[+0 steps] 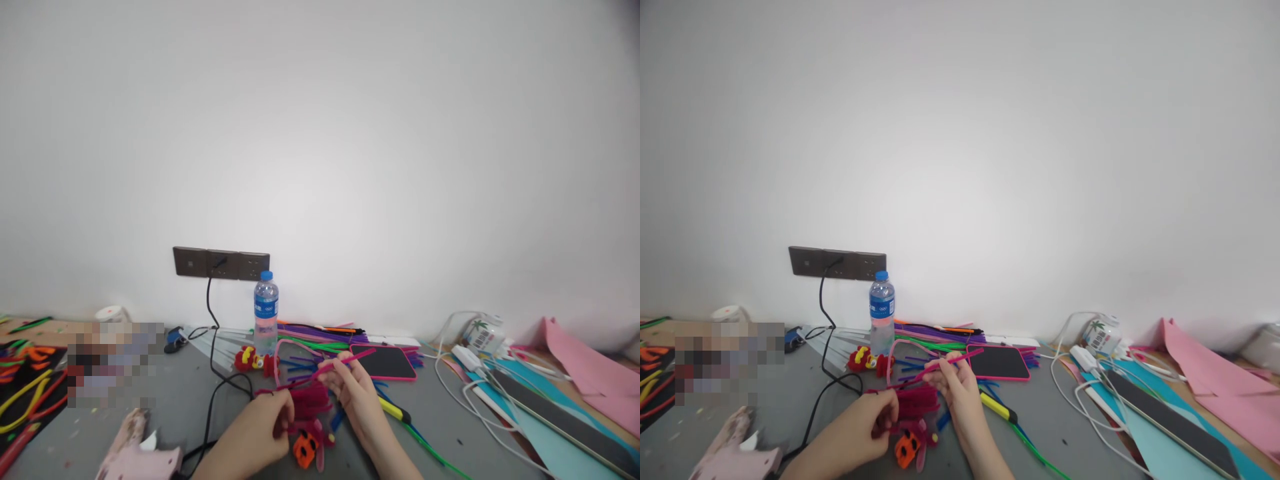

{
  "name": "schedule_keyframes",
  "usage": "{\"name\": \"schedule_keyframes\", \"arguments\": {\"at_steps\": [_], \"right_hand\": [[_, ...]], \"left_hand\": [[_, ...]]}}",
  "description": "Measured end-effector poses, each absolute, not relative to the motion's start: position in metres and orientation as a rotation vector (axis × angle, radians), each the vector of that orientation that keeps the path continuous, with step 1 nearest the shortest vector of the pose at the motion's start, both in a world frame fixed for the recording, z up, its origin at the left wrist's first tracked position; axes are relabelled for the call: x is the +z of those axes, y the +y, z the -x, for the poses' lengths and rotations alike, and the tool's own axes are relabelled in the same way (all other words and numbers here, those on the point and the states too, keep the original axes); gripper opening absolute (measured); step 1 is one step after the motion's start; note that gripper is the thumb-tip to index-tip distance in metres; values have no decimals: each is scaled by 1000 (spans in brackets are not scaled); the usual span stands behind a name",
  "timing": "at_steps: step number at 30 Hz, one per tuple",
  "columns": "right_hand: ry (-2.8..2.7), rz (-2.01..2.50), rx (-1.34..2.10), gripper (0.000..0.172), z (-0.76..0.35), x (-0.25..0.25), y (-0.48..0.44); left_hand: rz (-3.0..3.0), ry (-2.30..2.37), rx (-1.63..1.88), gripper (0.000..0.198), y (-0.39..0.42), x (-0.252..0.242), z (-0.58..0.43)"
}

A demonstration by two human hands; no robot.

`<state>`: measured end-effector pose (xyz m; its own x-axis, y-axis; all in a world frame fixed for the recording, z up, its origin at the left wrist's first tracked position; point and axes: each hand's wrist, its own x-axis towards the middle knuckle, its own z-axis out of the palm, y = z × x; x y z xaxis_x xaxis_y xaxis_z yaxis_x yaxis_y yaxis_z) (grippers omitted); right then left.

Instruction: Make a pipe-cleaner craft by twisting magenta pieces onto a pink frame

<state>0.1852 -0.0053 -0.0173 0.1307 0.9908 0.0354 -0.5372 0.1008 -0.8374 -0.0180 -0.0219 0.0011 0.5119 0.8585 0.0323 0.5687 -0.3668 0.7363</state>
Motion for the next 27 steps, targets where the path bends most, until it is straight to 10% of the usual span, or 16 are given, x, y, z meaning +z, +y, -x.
{"name": "schedule_keyframes", "arguments": {"at_steps": [27], "right_hand": [[-1087, 695, 1281, 35, -167, -14, -17]], "left_hand": [[-1315, 815, 1201, 25, -7, -4, 0]]}}
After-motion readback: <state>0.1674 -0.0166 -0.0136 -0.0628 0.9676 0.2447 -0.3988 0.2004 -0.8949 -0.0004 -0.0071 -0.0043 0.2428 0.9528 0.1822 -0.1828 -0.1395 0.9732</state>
